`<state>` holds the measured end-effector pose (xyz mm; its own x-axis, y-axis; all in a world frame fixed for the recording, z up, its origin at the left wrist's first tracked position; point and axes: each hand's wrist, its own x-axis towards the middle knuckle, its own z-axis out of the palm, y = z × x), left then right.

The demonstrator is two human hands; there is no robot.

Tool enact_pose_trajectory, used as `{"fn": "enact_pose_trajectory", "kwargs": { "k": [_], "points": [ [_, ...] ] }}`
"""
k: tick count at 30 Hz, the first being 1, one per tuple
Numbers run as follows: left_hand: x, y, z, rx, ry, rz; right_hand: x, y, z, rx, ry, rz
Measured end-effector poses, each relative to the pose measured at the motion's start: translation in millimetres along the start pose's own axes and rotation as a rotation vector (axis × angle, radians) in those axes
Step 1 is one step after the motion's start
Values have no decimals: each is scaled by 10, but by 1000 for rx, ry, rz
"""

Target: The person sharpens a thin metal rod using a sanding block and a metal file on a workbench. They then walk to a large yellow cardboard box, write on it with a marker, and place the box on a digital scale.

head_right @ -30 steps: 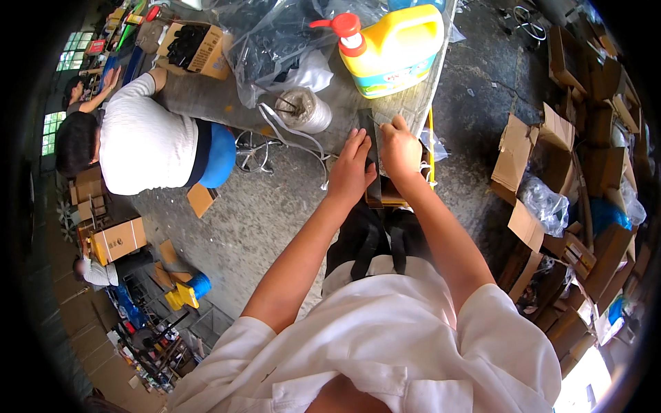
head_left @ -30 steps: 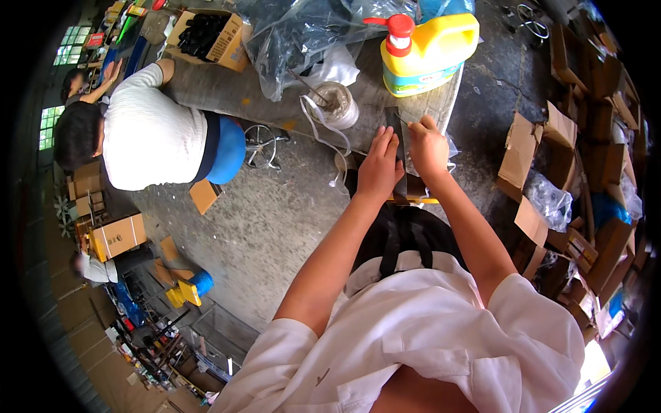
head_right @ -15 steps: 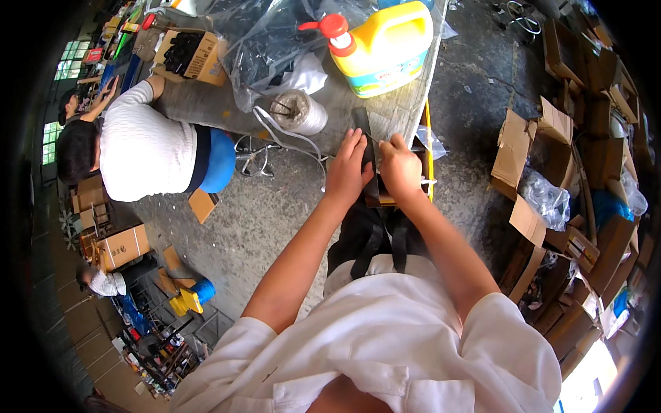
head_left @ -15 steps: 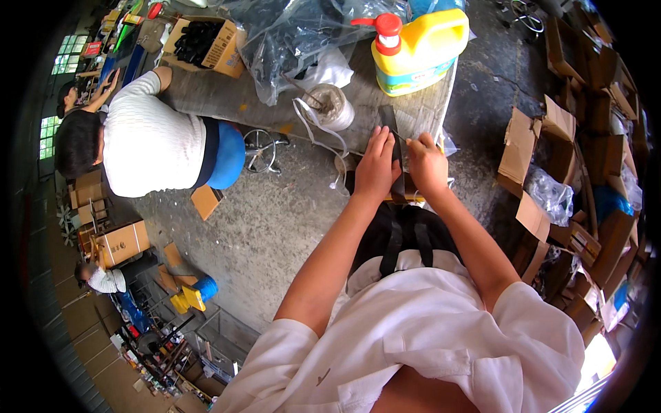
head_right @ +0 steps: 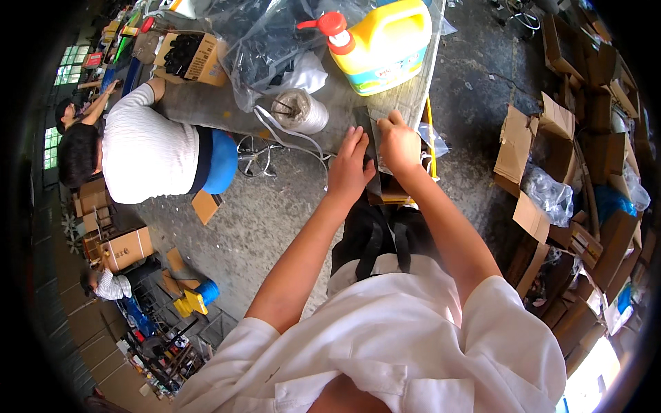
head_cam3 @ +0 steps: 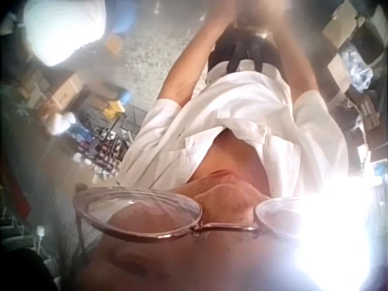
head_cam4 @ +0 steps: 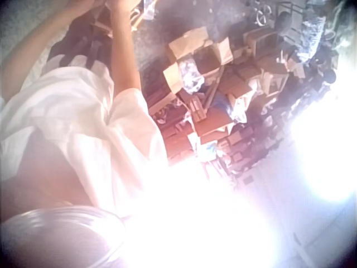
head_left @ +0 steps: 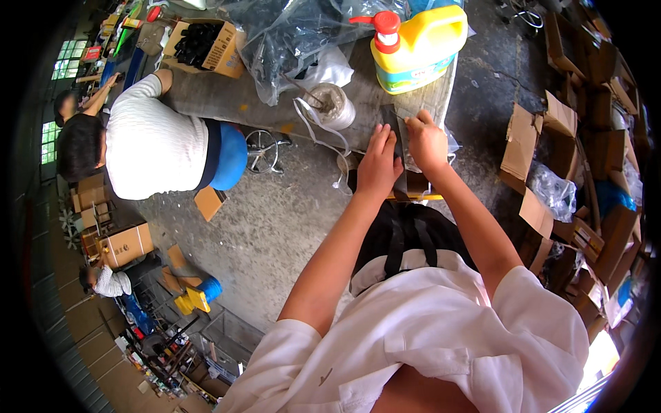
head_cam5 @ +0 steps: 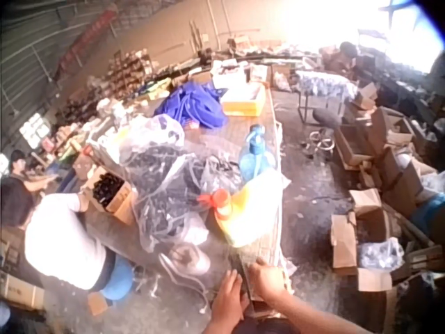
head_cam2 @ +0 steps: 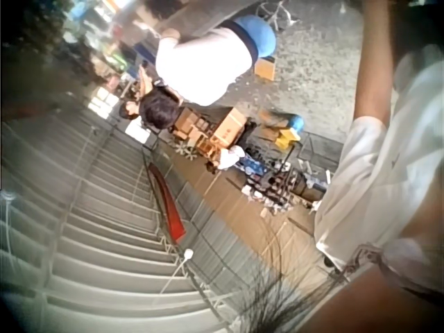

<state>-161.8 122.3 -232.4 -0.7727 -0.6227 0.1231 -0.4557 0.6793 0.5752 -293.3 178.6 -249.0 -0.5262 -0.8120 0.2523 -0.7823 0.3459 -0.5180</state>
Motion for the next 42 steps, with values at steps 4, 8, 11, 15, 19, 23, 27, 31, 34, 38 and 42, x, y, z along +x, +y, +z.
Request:
{"fn": "enact_pose_trajectory", "kwargs": {
  "k": [4,8,11,15,19,23,27,31,34,38,42],
  "points": [
    [-21,-46,18,6,18,3,-227,-59,-30,39,17,-9],
    [-20,-38,19,-1,27,15,-207,-43,-70,13,-8,-35],
    [3,5,1,1,-3,6,29,-20,-54,-24,-12,3],
    [-8,-37,21,8,0,12,-279,-59,-129,53,-14,22],
    [-25,-70,56,8,-2,20,-483,-74,-471,452,-22,137],
    [-36,-58,59,22,14,55,-295,-419,-1337,1313,-221,542],
    [-30,-64,96,40,-9,50,-246,-765,-2050,1681,-199,369],
    [-47,-130,133,65,13,74,-322,-920,-2413,1818,-208,265],
    [-65,-119,138,118,33,111,-403,-989,-2533,1856,-144,212],
    [-54,-105,125,94,-9,83,-479,-990,-2672,1872,-106,145],
    [-59,-112,137,51,-29,56,-540,-985,-2775,1853,-88,125]
  ]
}}
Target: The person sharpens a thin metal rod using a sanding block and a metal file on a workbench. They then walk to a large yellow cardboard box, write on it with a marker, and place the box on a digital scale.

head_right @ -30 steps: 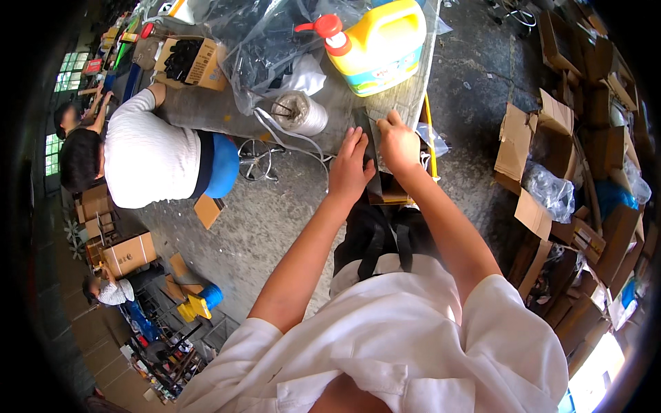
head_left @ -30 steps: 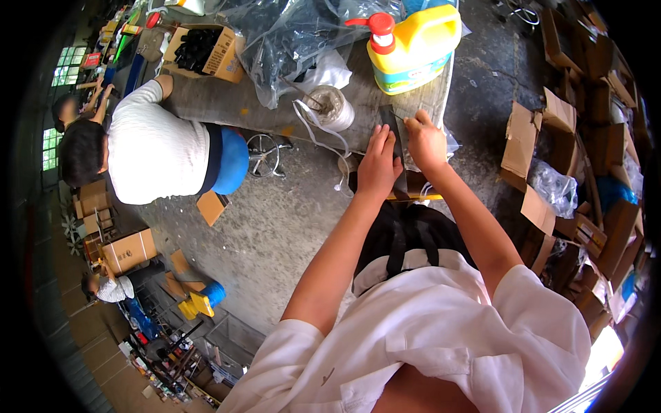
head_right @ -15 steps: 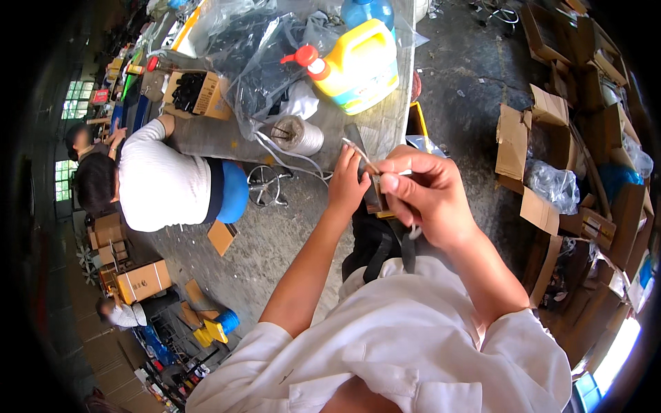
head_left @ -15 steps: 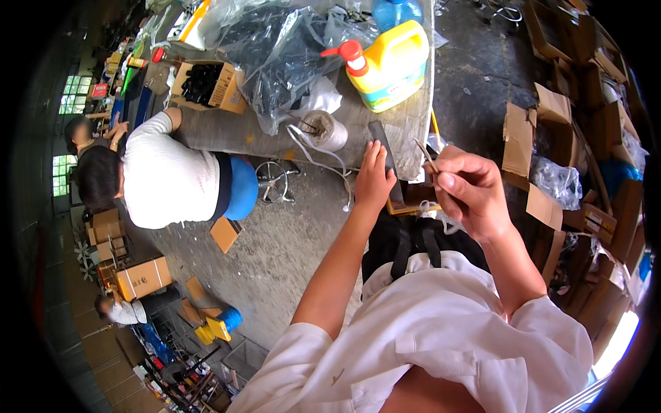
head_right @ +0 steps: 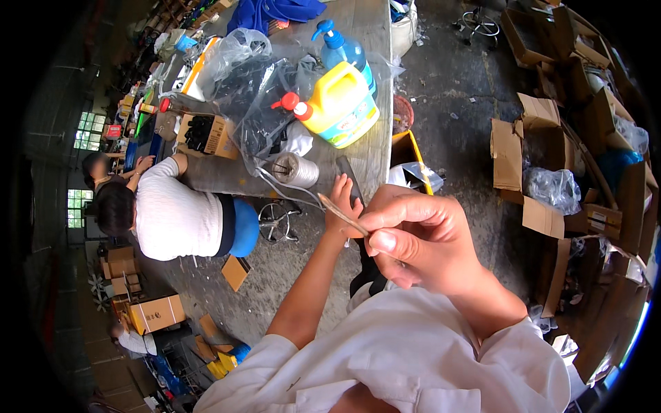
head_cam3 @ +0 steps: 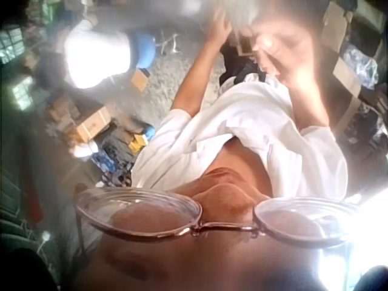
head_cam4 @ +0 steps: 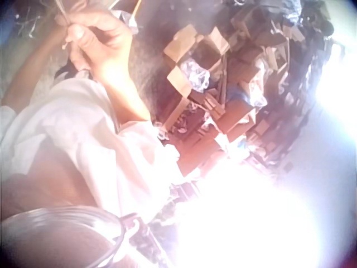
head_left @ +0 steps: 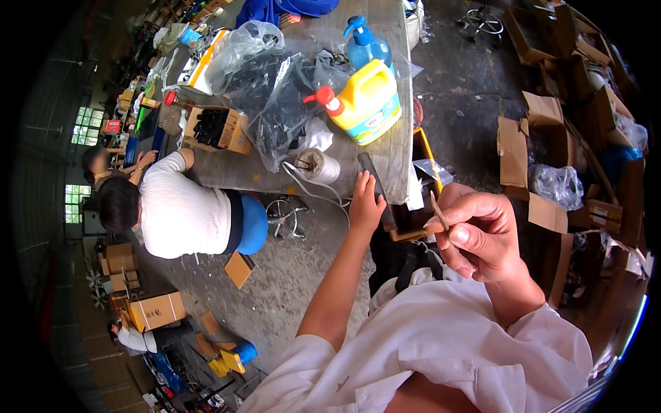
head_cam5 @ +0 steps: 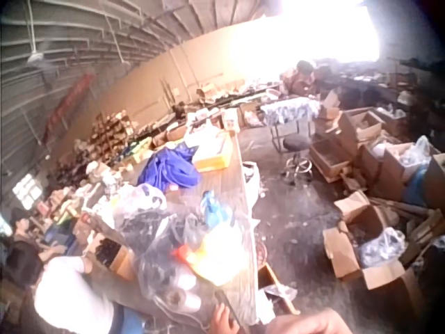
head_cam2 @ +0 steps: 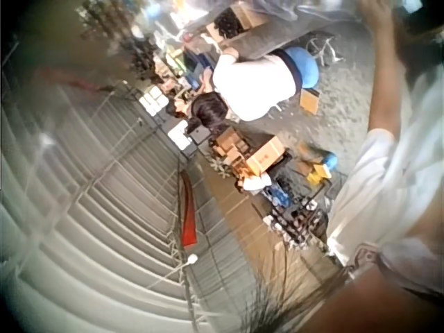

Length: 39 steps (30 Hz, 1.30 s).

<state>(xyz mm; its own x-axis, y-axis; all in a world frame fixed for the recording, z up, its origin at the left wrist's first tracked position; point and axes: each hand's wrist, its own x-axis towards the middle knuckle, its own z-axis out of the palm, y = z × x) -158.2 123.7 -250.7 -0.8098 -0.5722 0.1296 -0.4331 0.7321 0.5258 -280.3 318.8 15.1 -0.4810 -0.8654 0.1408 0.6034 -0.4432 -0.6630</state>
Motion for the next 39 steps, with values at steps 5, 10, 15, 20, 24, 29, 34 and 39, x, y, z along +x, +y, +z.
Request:
{"fn": "enact_pose_trajectory", "kwargs": {
  "k": [5,10,15,20,24,29,34,39],
  "points": [
    [4,11,3,45,9,23,-38,-61,34,-64,7,-74],
    [2,11,1,32,-7,7,-37,-114,30,-89,-23,-81],
    [14,0,14,26,-10,6,-37,-131,1,-71,-60,-84],
    [14,-8,12,27,5,15,-1,-101,2,-89,-59,-87],
    [-21,1,-4,35,41,24,87,27,-80,-258,-44,-108],
    [17,75,-29,21,52,12,498,796,-644,-1062,176,-87],
    [-2,37,-36,-48,71,2,730,1802,-1323,-1518,101,-190],
    [5,44,-67,-53,35,-44,801,2246,-1491,-1775,28,-118]
  ]
}}
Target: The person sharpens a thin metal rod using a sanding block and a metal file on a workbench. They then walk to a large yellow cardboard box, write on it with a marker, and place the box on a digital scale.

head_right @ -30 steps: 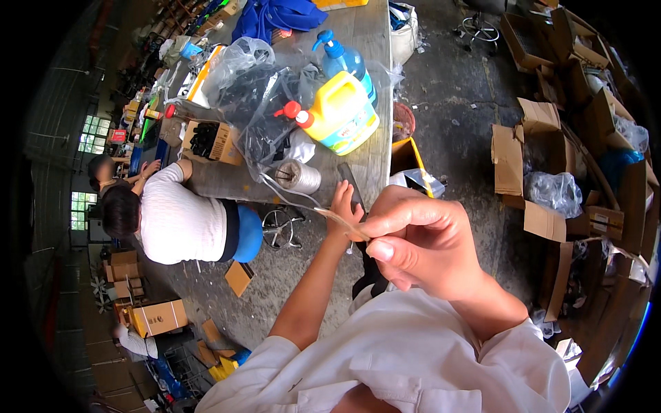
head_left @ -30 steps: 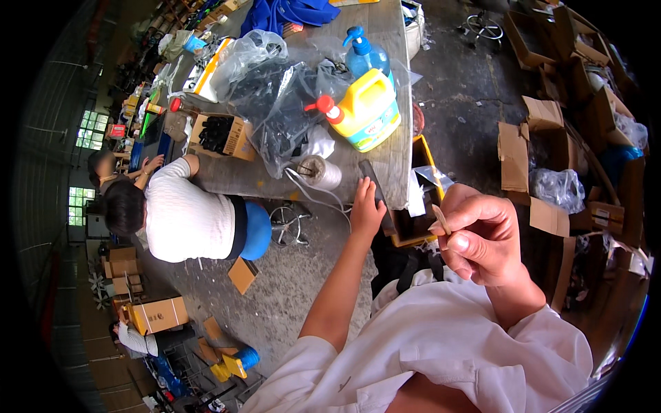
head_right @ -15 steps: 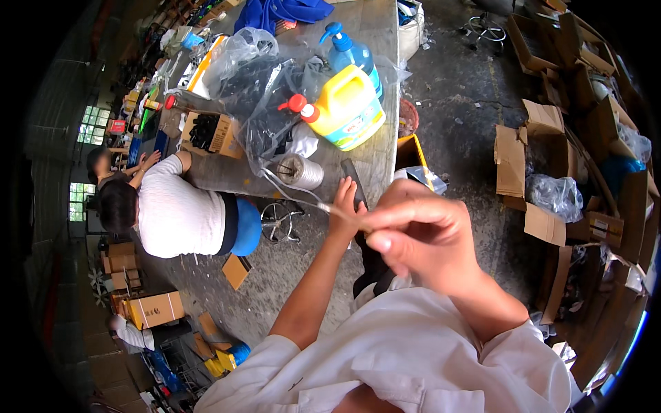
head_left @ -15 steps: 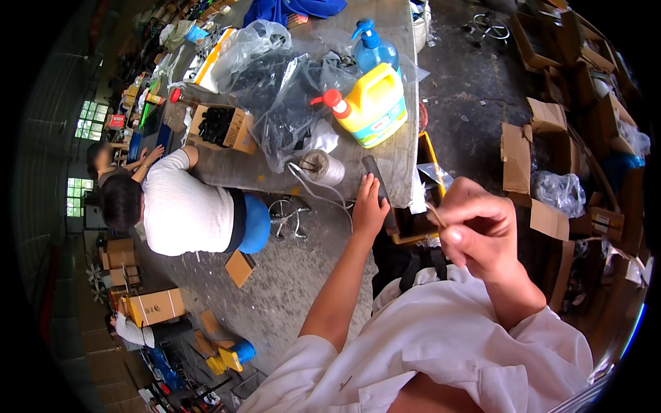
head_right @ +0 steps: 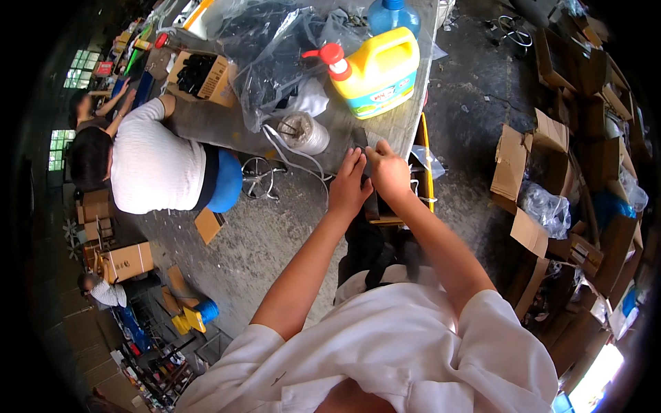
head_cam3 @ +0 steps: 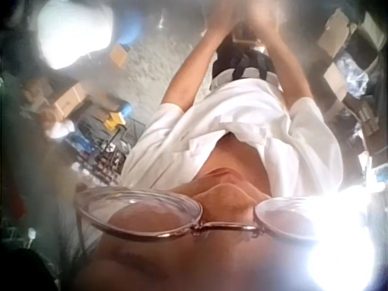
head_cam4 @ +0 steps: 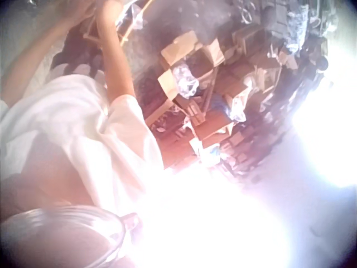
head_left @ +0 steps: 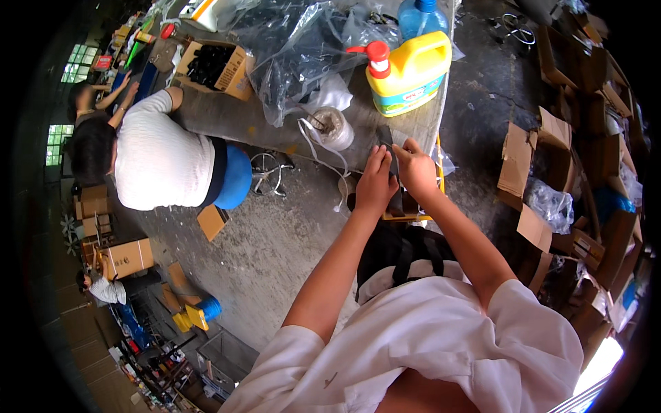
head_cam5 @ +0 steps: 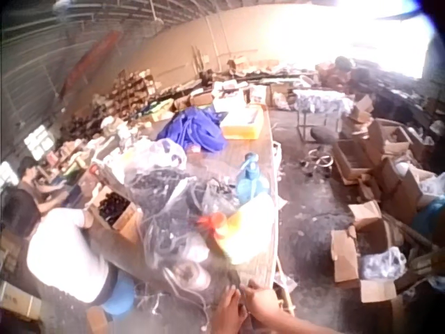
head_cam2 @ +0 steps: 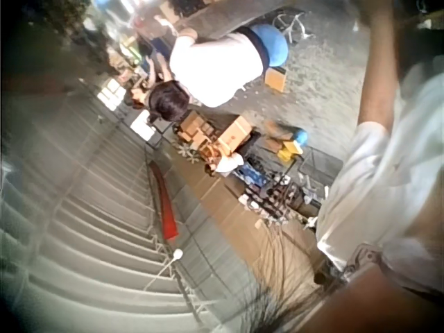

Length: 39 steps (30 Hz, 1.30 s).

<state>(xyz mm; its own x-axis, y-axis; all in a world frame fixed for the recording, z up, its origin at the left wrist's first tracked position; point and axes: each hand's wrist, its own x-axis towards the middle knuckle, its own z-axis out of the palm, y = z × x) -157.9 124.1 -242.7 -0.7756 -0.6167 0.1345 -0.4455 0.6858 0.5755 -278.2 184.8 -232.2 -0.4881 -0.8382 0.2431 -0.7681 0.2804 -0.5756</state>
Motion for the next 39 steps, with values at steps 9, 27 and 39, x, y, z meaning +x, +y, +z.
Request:
{"fn": "enact_pose_trajectory", "kwargs": {
  "k": [9,27,39],
  "points": [
    [23,24,-35,-23,15,4,70,78,132,-54,70,3],
    [28,-30,14,3,40,22,-264,117,123,-11,70,18],
    [15,22,-21,20,25,11,-138,93,115,14,61,60]
  ]
}}
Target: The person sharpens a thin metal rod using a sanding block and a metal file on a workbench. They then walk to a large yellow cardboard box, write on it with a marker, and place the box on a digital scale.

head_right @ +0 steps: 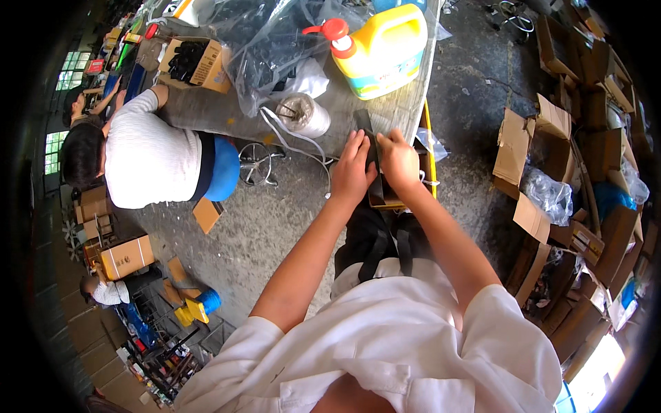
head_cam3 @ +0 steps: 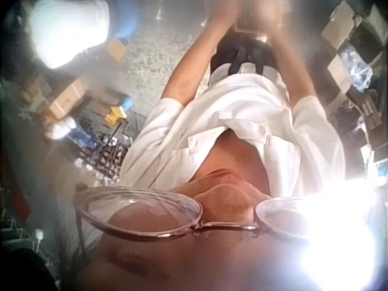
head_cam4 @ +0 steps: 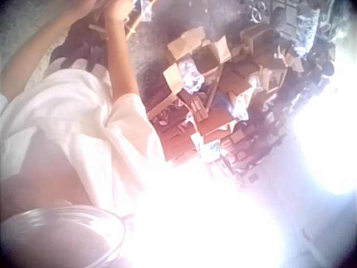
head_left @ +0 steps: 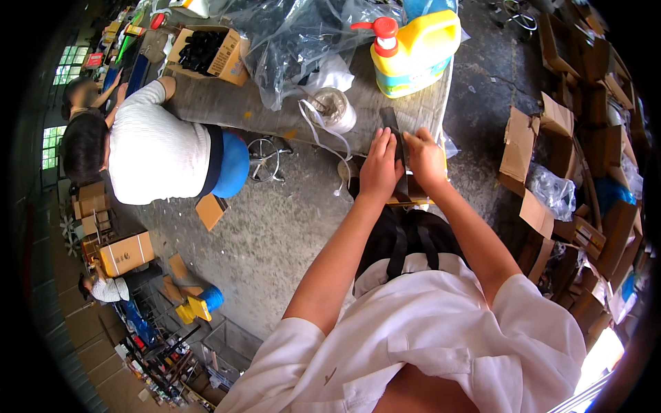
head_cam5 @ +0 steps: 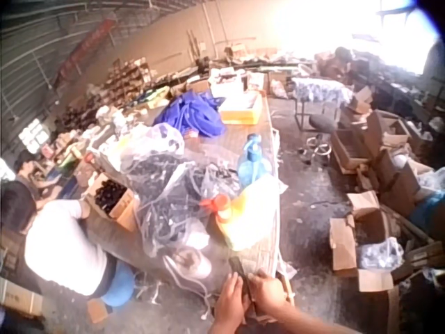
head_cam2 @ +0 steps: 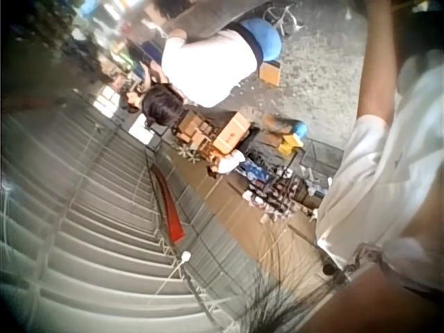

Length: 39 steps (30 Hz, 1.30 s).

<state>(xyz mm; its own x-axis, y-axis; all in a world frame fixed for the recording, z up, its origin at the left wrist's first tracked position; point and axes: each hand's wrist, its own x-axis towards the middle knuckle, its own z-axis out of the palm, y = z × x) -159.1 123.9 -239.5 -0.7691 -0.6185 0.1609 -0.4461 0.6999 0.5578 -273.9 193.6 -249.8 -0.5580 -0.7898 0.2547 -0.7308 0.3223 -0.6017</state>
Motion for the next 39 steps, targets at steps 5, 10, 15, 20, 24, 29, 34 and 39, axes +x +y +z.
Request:
{"fn": "enact_pose_trajectory", "kwargs": {
  "k": [5,10,15,20,24,29,34,39],
  "points": [
    [17,21,-39,6,-25,-4,182,-16,67,-28,14,39],
    [8,-7,-18,17,21,19,-76,-1,-39,15,-15,23],
    [28,28,-21,11,-22,-5,224,-6,24,-38,8,67],
    [10,-21,12,6,-29,-6,-299,5,-198,79,-36,65],
    [11,-10,-3,10,-31,15,-257,-160,-768,834,-185,416],
    [1,-50,78,48,-28,57,-92,-801,-1874,1510,-233,448],
    [-31,-98,104,74,-36,45,-184,-1073,-2462,1667,-229,265],
    [-41,-105,135,132,-34,83,-320,-1145,-2756,1707,-176,158]
  ]
}}
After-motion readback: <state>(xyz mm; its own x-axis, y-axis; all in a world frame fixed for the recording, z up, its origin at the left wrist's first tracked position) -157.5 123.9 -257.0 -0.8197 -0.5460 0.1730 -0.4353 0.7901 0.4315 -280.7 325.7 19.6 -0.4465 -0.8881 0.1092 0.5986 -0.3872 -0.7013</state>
